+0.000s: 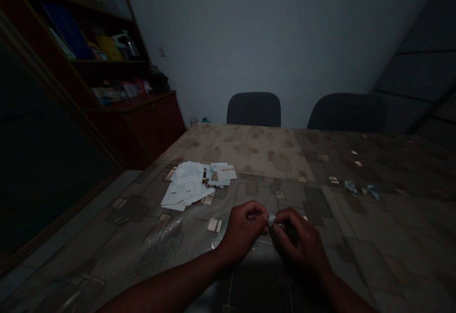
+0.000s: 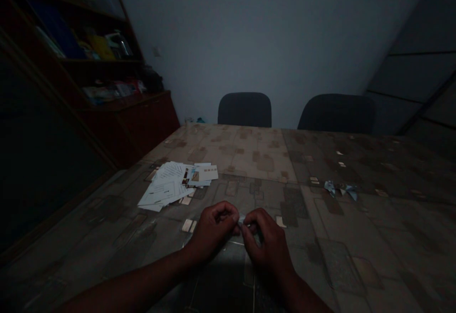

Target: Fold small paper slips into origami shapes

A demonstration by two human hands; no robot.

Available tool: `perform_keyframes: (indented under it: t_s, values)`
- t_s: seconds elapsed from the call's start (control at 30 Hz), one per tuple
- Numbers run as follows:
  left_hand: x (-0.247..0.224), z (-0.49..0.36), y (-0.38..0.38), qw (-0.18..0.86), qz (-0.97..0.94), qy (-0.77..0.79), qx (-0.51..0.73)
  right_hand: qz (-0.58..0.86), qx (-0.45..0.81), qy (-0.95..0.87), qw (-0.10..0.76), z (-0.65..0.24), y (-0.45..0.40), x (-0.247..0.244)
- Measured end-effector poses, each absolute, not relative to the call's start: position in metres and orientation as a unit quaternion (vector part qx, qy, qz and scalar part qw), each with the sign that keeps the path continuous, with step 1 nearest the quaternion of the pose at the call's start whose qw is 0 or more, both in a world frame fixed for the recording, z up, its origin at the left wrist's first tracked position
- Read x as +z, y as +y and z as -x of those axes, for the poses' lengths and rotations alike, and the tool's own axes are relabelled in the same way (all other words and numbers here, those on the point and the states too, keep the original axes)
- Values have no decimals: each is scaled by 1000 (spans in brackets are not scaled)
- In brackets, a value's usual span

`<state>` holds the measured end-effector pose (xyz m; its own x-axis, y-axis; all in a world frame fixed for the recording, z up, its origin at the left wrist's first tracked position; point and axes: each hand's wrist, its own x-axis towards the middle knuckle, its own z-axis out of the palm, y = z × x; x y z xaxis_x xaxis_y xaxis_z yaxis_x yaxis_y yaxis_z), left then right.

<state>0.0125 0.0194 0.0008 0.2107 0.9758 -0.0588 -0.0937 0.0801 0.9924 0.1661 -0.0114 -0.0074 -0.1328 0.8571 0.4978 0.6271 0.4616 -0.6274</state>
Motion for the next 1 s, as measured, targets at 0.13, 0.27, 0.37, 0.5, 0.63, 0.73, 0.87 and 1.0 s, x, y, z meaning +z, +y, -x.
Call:
perform_keyframes:
  t_s: [0.13,0.27,0.37,0.5,0.63,0.73,0.87,1.0]
  values:
    - [2,-11,20,592,-509,437,448,516,155,-723,432,-166,-10,-8]
    - [-2,-10,23,600,-504,436,443,525,172,-702,448,-167,-9,-11]
    - [-7,-10,24,603,-502,431,445,535,187,-687,454,-166,-8,-13]
    - [-7,-10,23,605,-515,410,449,549,210,-664,461,-164,-7,-13]
    - [-2,-10,20,588,-537,399,455,551,219,-650,476,-165,-8,-13]
    - [-1,-11,20,573,-543,413,454,556,227,-644,475,-166,-8,-14]
    - [-2,-13,22,567,-538,427,455,568,280,-609,477,-165,-8,-12]
    - [-1,-13,24,561,-535,425,466,564,346,-563,495,-164,-7,-11]
